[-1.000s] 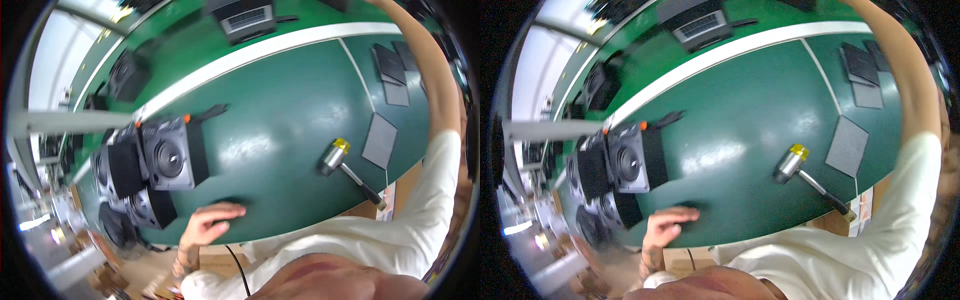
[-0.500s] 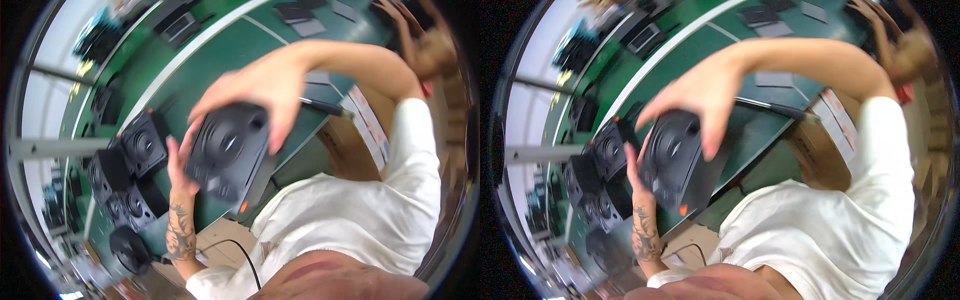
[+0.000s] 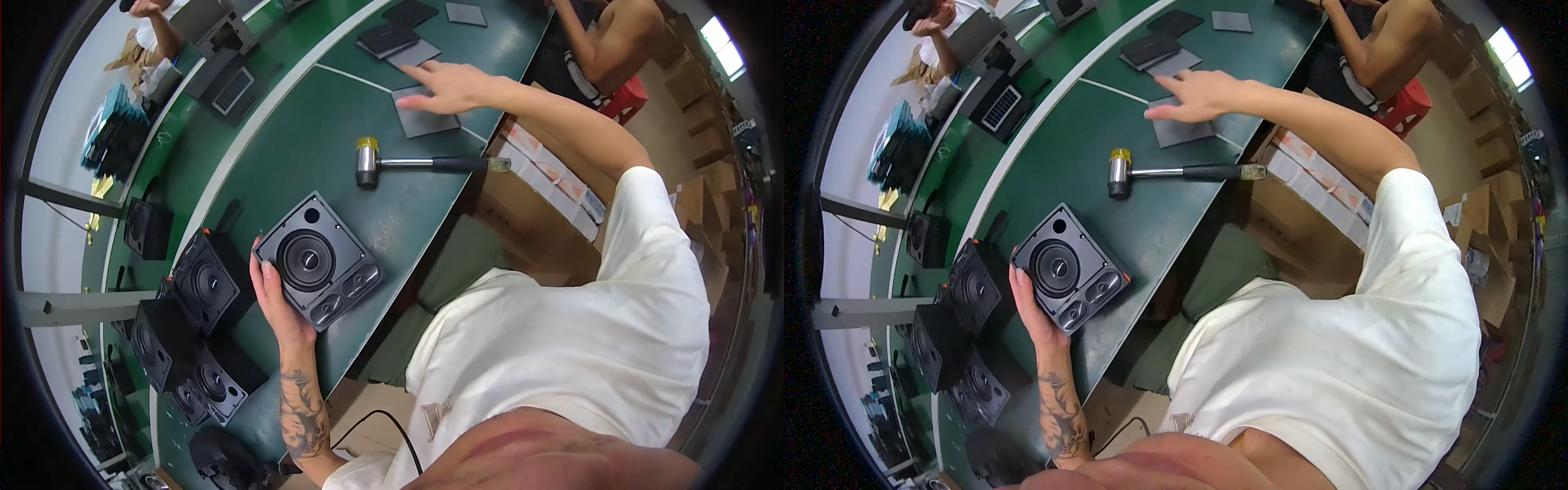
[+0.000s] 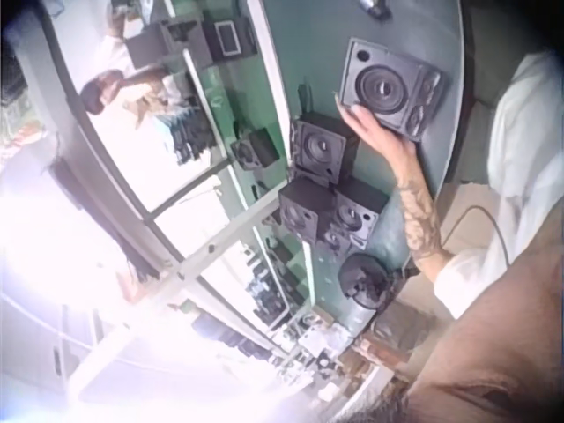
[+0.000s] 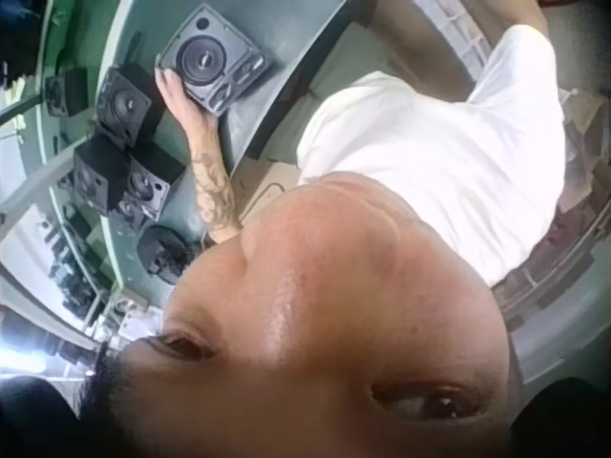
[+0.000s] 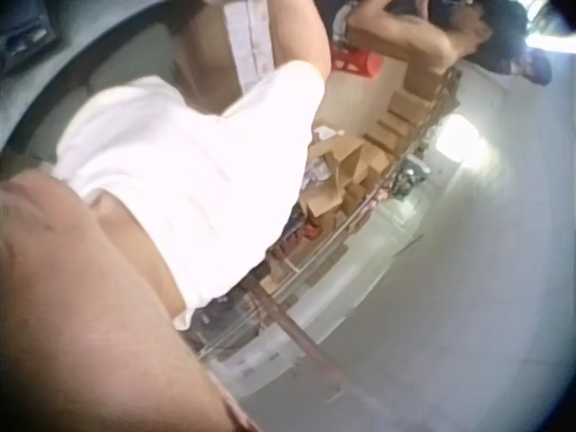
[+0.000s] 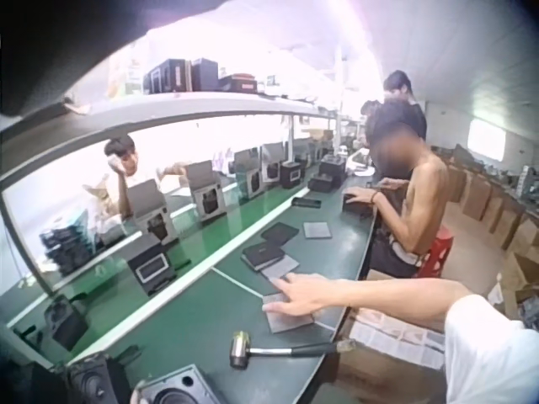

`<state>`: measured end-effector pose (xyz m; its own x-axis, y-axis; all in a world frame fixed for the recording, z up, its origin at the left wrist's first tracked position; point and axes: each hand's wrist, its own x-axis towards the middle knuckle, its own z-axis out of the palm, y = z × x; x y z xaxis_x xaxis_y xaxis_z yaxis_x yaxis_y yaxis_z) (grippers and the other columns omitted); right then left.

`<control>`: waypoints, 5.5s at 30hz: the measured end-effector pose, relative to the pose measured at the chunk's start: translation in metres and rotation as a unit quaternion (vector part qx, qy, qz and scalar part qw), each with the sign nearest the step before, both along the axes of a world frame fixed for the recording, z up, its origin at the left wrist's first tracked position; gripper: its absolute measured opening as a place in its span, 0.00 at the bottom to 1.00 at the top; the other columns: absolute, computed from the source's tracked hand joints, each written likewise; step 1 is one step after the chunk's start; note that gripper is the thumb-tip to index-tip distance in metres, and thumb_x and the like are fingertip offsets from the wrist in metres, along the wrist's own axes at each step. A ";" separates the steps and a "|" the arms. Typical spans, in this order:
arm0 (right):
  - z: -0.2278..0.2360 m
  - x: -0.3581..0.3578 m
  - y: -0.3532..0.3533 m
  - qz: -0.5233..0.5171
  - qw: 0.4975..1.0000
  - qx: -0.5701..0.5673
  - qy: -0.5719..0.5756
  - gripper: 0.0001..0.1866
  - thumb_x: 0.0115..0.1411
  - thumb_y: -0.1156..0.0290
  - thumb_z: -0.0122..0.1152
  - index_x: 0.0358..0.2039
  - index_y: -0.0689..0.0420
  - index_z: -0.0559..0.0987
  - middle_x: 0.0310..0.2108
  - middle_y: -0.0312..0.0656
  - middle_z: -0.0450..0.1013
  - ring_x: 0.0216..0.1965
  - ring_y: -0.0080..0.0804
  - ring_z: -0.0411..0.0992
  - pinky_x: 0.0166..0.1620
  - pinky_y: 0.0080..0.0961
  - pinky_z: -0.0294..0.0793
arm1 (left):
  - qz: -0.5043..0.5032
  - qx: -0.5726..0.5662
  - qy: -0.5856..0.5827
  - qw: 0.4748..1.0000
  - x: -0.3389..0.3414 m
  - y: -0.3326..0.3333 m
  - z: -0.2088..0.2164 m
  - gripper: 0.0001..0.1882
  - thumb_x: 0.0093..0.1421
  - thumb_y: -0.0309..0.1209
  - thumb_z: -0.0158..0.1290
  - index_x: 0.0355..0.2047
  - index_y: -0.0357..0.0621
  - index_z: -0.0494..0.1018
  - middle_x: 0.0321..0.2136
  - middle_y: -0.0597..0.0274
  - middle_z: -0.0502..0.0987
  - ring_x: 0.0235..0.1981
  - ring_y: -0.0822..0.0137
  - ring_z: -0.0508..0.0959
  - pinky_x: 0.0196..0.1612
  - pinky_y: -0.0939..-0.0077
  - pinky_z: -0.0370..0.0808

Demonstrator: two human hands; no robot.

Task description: The person assembles small black speaker units on a green workbench. They place a mesh grille onto the speaker housing and use a yellow rubber mallet to tap the grille into place. The person repeats this process for multiple speaker units, occasionally inspecting the fit of the grille.

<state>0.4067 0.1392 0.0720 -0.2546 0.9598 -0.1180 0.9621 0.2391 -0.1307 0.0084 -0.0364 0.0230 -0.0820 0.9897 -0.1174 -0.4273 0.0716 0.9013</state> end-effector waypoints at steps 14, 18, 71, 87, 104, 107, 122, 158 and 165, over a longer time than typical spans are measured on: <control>-0.041 0.016 0.058 0.147 0.976 -0.049 0.150 0.19 0.59 0.60 0.73 0.44 0.59 0.80 0.34 0.41 0.74 0.35 0.31 0.72 0.39 0.31 0.73 | 0.023 0.063 0.114 0.991 0.006 -0.002 -0.014 0.26 0.74 0.38 0.49 0.67 0.41 0.62 0.61 0.57 0.67 0.63 0.67 0.65 0.67 0.72 0.60; -0.050 0.013 0.062 0.172 0.965 0.032 0.195 0.09 0.66 0.66 0.65 0.39 0.58 0.79 0.31 0.37 0.69 0.34 0.28 0.69 0.39 0.27 0.70 | 0.019 0.069 0.068 0.995 0.003 -0.008 -0.016 0.26 0.74 0.37 0.51 0.68 0.42 0.61 0.60 0.56 0.68 0.56 0.70 0.72 0.59 0.74 0.70; 0.029 -0.158 -0.081 0.496 0.844 0.104 0.177 0.37 0.51 0.62 0.77 0.63 0.49 0.76 0.64 0.50 0.68 0.60 0.52 0.70 0.59 0.40 0.74 | -0.022 0.078 0.094 0.992 0.003 -0.003 -0.018 0.29 0.77 0.40 0.40 0.72 0.35 0.55 0.67 0.52 0.65 0.66 0.65 0.66 0.69 0.71 0.60; 0.076 -0.169 -0.079 0.498 0.861 -0.014 0.099 0.35 0.56 0.56 0.76 0.61 0.56 0.76 0.62 0.66 0.63 0.59 0.63 0.68 0.59 0.47 0.71 | -0.006 0.108 0.154 0.982 0.004 0.002 -0.027 0.31 0.77 0.43 0.44 0.71 0.37 0.58 0.66 0.52 0.66 0.65 0.65 0.67 0.68 0.71 0.62; 0.067 -0.186 -0.058 0.415 0.872 -0.047 0.255 0.35 0.61 0.54 0.70 0.61 0.64 0.74 0.52 0.57 0.74 0.53 0.50 0.75 0.55 0.36 0.74 | -0.003 0.184 0.198 0.963 0.005 -0.013 -0.007 0.35 0.70 0.33 0.54 0.72 0.36 0.55 0.68 0.55 0.62 0.65 0.64 0.68 0.65 0.72 0.65; 0.085 -0.206 -0.050 0.363 0.896 -0.201 0.156 0.36 0.65 0.49 0.65 0.62 0.65 0.72 0.49 0.56 0.77 0.49 0.48 0.77 0.53 0.32 0.75 | -0.023 0.234 0.263 0.935 0.002 -0.015 0.001 0.35 0.69 0.32 0.54 0.72 0.34 0.55 0.70 0.53 0.57 0.67 0.61 0.67 0.67 0.68 0.64; 0.045 -0.219 -0.007 0.271 0.873 -0.366 0.174 0.37 0.69 0.39 0.56 0.58 0.64 0.79 0.50 0.47 0.80 0.50 0.30 0.75 0.53 0.27 0.74 | 0.000 0.150 0.033 0.988 0.017 0.011 -0.019 0.31 0.69 0.26 0.55 0.68 0.36 0.58 0.61 0.54 0.68 0.60 0.64 0.72 0.65 0.69 0.67; 0.030 -0.164 -0.067 0.407 0.875 0.052 0.256 0.38 0.59 0.51 0.72 0.63 0.60 0.72 0.55 0.53 0.70 0.55 0.52 0.67 0.59 0.38 0.67 | -0.015 0.170 0.060 0.983 0.029 0.007 0.019 0.56 0.62 0.40 0.62 0.77 0.38 0.37 0.74 0.50 0.48 0.73 0.58 0.55 0.73 0.67 0.50; 0.037 -0.161 -0.071 0.412 0.887 0.025 0.207 0.40 0.59 0.50 0.72 0.64 0.61 0.71 0.55 0.53 0.70 0.55 0.52 0.68 0.58 0.39 0.68 | 0.055 0.114 0.113 0.985 0.054 0.007 0.035 0.59 0.57 0.46 0.67 0.77 0.39 0.41 0.70 0.47 0.57 0.70 0.56 0.61 0.72 0.66 0.56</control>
<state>0.2458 0.0686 0.1091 -0.8836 0.4293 0.1870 0.3299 0.8541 -0.4021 0.0621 -0.0290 0.0580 -0.1897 0.9718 0.1398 -0.2070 -0.1787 0.9619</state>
